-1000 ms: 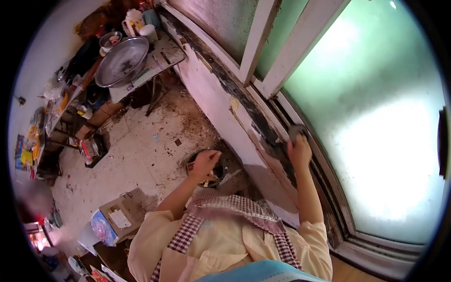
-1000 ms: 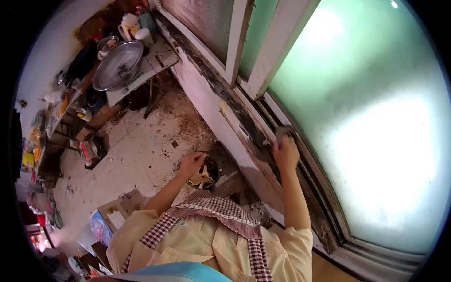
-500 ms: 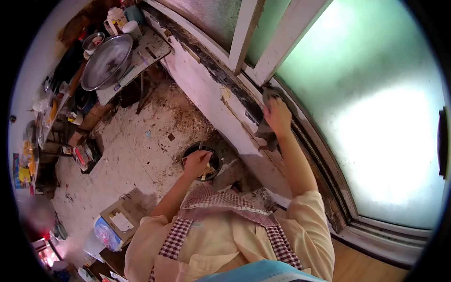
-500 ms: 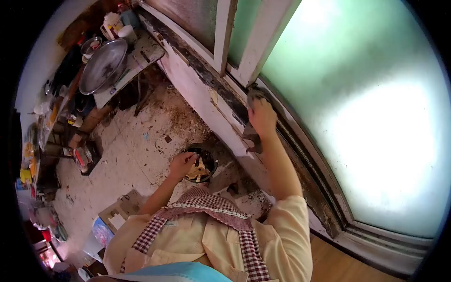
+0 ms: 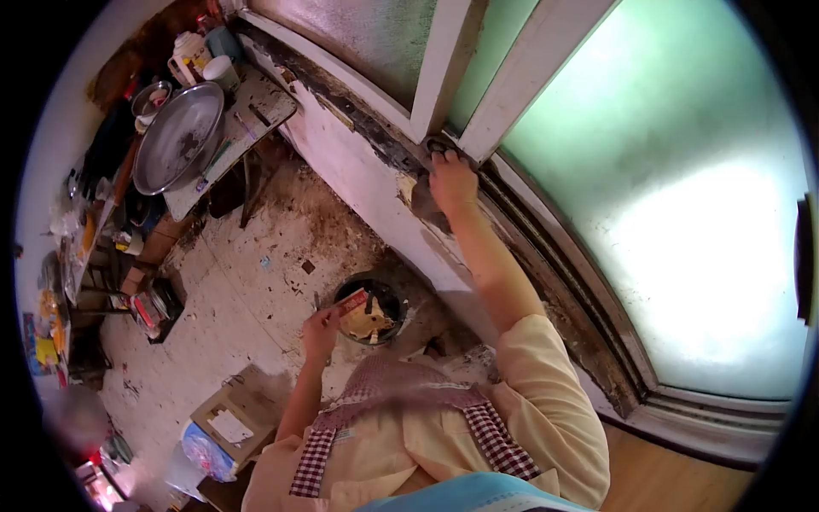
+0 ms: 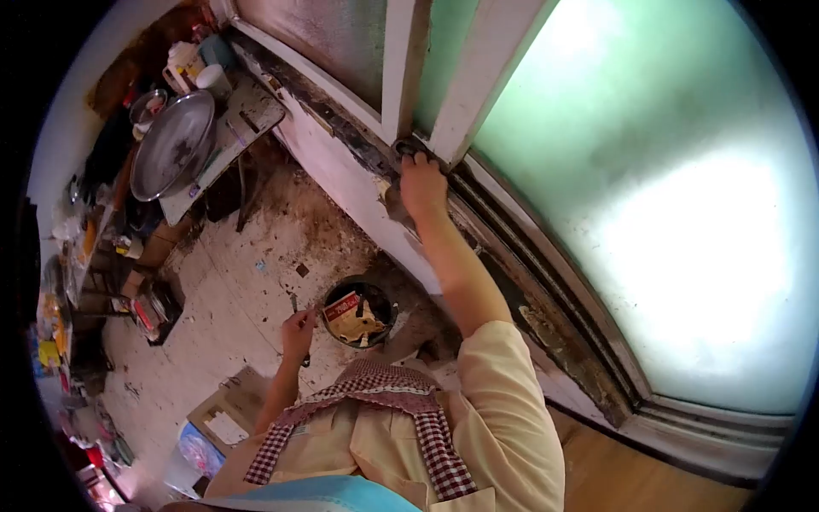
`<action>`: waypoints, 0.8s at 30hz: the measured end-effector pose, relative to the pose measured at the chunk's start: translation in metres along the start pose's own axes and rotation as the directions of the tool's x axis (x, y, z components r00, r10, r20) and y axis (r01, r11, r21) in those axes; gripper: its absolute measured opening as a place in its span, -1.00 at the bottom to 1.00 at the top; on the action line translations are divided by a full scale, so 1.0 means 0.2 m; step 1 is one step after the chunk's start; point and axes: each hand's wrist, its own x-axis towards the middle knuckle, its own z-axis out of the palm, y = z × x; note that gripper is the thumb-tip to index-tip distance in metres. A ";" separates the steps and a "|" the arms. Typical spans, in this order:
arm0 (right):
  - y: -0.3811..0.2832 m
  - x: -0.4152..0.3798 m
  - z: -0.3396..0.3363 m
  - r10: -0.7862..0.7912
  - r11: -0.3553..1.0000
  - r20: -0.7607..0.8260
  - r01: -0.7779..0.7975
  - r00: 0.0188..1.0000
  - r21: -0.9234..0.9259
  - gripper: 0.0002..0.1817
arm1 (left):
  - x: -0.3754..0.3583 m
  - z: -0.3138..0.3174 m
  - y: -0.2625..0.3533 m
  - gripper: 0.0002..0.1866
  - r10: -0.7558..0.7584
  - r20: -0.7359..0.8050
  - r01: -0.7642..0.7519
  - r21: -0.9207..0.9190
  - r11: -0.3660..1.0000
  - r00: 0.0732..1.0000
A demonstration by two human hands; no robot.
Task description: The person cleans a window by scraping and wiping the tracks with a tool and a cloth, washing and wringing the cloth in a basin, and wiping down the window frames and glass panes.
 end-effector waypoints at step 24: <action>0.16 -1.89 -0.67 0.667 0.587 0.398 -0.773 0.630 0.239 -0.54 | 0.61 0.97 1.71 -0.82 0.618 0.347 -0.678 0.584 0.446 0.705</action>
